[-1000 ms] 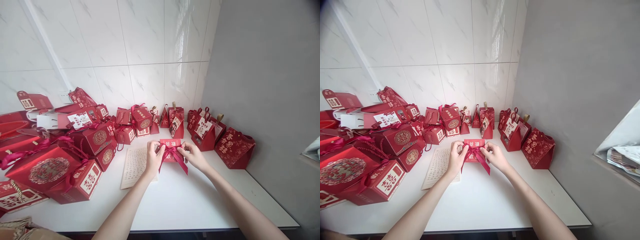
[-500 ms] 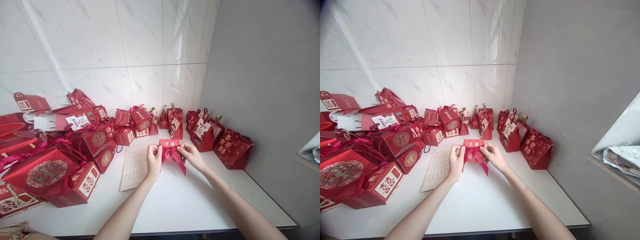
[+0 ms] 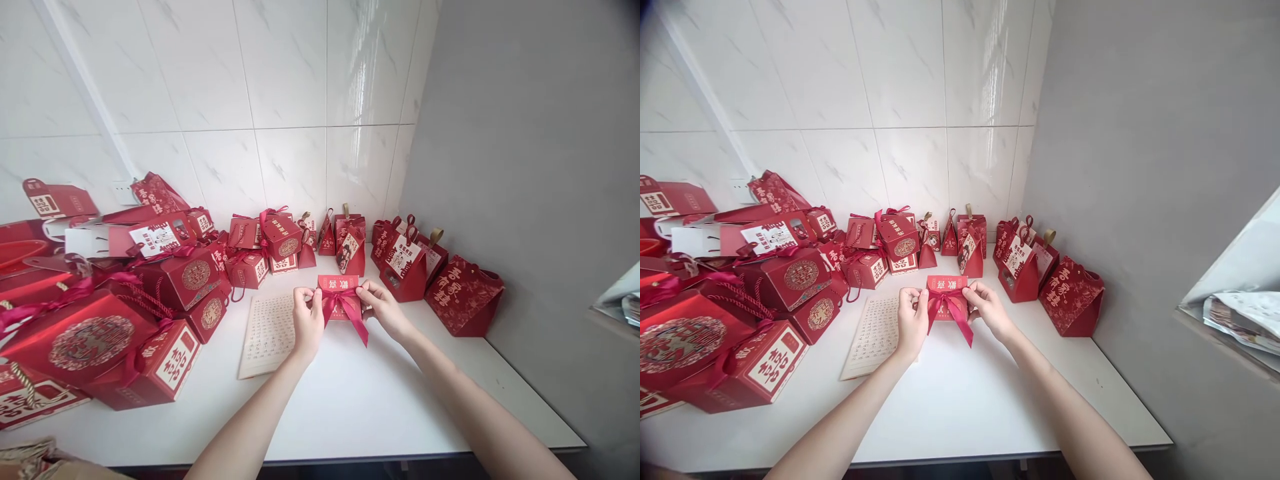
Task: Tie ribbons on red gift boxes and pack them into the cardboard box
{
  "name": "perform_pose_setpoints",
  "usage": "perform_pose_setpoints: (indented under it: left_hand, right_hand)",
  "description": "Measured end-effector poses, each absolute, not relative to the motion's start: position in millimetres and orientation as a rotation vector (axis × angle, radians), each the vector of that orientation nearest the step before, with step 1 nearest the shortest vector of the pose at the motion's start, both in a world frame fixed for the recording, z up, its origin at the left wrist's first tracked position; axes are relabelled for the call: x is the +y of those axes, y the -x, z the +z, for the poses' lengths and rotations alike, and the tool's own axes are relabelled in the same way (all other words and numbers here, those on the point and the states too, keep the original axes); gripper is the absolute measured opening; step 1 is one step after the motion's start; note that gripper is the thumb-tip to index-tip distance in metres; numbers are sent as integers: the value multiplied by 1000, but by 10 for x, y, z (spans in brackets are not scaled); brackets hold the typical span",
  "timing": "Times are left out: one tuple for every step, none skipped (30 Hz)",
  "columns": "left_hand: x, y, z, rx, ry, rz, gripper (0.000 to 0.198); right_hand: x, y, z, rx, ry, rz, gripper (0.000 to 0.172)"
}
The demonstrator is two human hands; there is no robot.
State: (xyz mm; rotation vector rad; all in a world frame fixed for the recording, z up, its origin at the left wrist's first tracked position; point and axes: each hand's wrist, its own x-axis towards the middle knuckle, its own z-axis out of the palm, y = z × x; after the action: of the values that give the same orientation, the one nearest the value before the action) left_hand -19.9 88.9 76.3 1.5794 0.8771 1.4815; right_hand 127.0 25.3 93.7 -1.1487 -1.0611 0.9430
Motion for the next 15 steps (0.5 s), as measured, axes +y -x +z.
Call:
perform_pose_setpoints:
  left_hand:
    - [894,195,756,875,-1568,1483,22]
    - [901,194,750,880,-1554,1487,21]
    - [910,194,746,887,-1538,1491,20]
    - [920,196,744,891,-1517,1488,20]
    - [931,200,745,886,-1496,1476,22]
    - [942,205,749,878,-1475,1457,26]
    - [954,212,754,868,-1460,1434,29]
    - [964,219,761,858,-1455,1408,29]
    - [975,226,767,852,-1455,1385,26]
    - [985,232,773,851,-1458,1373,23]
    - [994,238,778,849,-1460,1368,23]
    - [1003,243,781,844,-1460,1366,24]
    - [1010,247,783,837,-1458,1367,24]
    - [1016,250,783,833,-1455,1377,25]
    - [1020,253,783,831,-1453,1388,25]
  right_hand:
    - [254,-1272,937,-1059,1152,946,45]
    - [257,-1273,936,-1063,1161,948,46]
    - [259,-1276,934,-1071,1174,947,47]
    - [262,-1278,932,-1081,1188,946,48]
    - [264,-1280,929,-1091,1200,943,49]
    - [265,-1282,925,-1099,1210,940,49]
    - [266,-1284,922,-1104,1217,936,49]
    - [265,-1286,920,-1109,1221,935,49]
    - [264,-1287,920,-1115,1227,933,48]
    - [262,-1288,922,-1122,1233,932,47]
    - [259,-1290,925,-1130,1238,931,46]
    - [257,-1292,929,-1137,1242,928,45]
    - [254,-1296,933,-1144,1246,924,43]
    - [252,-1301,936,-1148,1252,919,41]
    - [251,-1307,937,-1149,1260,913,39]
